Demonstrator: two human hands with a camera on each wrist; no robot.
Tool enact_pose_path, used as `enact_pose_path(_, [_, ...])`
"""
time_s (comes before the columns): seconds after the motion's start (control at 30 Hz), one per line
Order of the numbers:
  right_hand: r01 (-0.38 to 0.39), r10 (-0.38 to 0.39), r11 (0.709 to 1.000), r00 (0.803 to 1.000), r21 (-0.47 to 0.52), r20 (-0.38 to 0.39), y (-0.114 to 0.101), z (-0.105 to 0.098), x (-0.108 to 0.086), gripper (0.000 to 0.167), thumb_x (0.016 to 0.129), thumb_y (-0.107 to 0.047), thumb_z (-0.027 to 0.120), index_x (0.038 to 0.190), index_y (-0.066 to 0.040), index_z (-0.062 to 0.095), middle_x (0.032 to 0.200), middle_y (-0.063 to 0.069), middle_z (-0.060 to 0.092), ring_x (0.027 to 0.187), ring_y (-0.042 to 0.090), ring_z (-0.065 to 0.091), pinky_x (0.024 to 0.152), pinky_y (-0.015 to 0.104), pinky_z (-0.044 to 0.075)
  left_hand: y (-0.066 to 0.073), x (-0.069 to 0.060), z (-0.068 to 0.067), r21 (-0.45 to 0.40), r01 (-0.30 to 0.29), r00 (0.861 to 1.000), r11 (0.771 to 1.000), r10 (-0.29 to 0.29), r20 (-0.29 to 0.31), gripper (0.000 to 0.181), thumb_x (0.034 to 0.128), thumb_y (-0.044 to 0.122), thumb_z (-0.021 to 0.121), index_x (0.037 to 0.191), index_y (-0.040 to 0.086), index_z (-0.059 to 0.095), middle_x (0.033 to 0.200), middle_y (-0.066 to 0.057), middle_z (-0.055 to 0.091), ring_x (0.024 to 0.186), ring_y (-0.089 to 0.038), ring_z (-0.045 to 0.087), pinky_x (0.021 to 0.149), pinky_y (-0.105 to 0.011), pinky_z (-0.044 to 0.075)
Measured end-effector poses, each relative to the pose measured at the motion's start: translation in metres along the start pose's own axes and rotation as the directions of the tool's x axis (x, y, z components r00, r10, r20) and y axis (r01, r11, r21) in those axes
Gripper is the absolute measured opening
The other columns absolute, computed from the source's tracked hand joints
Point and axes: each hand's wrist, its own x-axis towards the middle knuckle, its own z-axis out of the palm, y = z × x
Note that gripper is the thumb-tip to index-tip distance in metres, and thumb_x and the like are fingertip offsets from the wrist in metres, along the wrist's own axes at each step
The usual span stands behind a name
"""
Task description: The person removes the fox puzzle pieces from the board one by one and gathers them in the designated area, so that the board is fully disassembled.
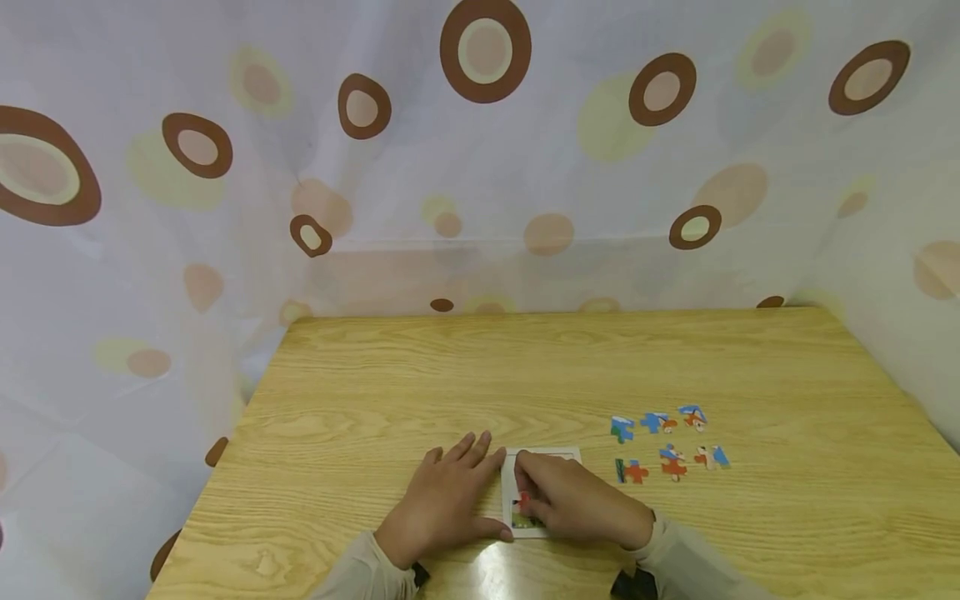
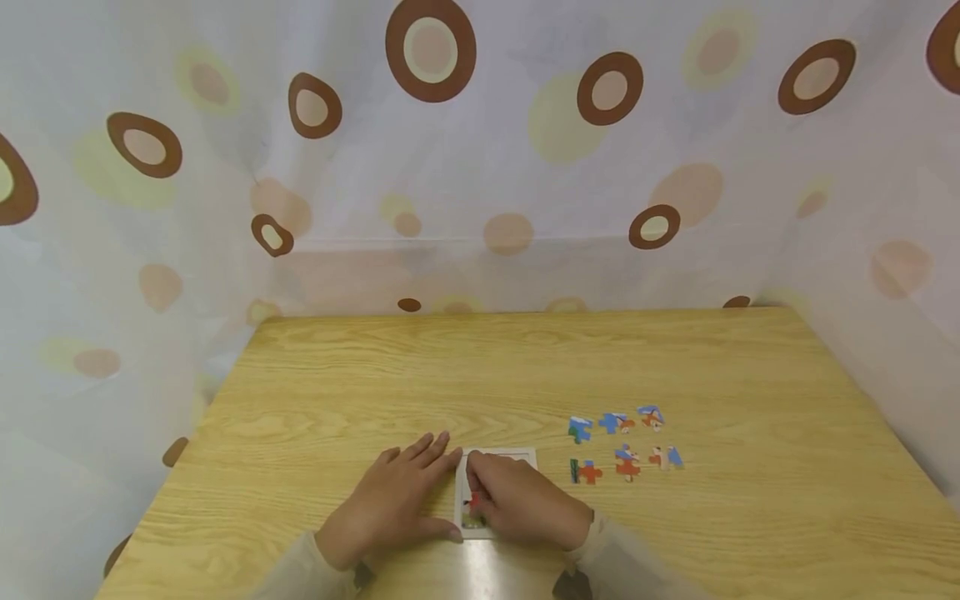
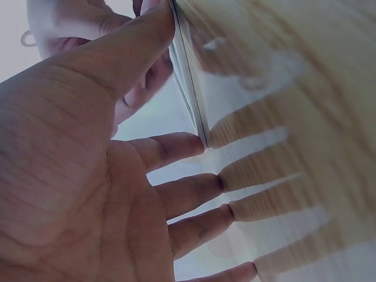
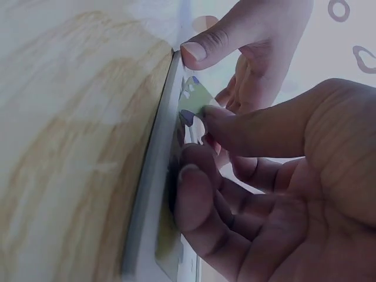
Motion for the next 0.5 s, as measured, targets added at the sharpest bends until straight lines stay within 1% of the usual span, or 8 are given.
enact_pose_path(0.13, [0.020, -0.022, 0.994, 1.000, 0.107, 0.017, 0.003, -0.003, -0.001, 0.021, 0.098, -0.015, 0.072, 0.092, -0.016, 0.052, 0.073, -0.013, 0.051, 0.061, 0.000, 0.044, 0.056, 0.021, 0.038, 0.000, 0.000, 0.000, -0.002, -0.003, 1.000, 1.000, 0.003, -0.006, 0.102, 0.0790, 0.075, 0.070, 0.159, 0.018, 0.042, 0.165, -0.011, 0.034, 0.151, -0.031, 0.035, 0.110, -0.061, 0.039])
enact_pose_path(0.27, [0.058, -0.066, 0.976, 0.997, 0.212, 0.030, 0.008, -0.007, -0.004, 0.020, 0.099, -0.014, 0.070, 0.093, -0.012, 0.052, 0.073, -0.012, 0.052, 0.061, -0.001, 0.045, 0.056, 0.020, 0.039, -0.001, 0.000, 0.001, -0.012, -0.003, 1.000, 1.000, 0.003, -0.007, 0.102, 0.0793, 0.074, 0.071, 0.159, 0.018, 0.043, 0.165, -0.012, 0.034, 0.151, -0.031, 0.035, 0.110, -0.061, 0.039])
enact_pose_path(0.37, [0.099, -0.110, 0.963, 0.993, 0.252, 0.029, 0.010, -0.010, -0.007, 0.019, 0.100, -0.012, 0.070, 0.094, -0.010, 0.051, 0.073, -0.011, 0.054, 0.061, -0.002, 0.047, 0.056, 0.020, 0.042, -0.001, 0.001, 0.001, -0.017, 0.003, 1.000, 1.000, -0.003, -0.004, 0.101, 0.0796, 0.073, 0.071, 0.160, 0.018, 0.042, 0.165, -0.011, 0.034, 0.151, -0.030, 0.034, 0.110, -0.061, 0.038])
enact_pose_path(0.5, [0.151, -0.162, 0.951, 0.987, 0.270, 0.018, 0.013, -0.013, -0.013, 0.018, 0.100, -0.012, 0.069, 0.096, -0.009, 0.052, 0.074, -0.011, 0.054, 0.061, -0.003, 0.046, 0.055, 0.020, 0.042, -0.001, 0.000, 0.002, -0.019, 0.008, 1.000, 1.000, -0.008, -0.002, 0.101, 0.0797, 0.073, 0.071, 0.160, 0.019, 0.042, 0.166, -0.011, 0.034, 0.152, -0.030, 0.033, 0.110, -0.061, 0.038])
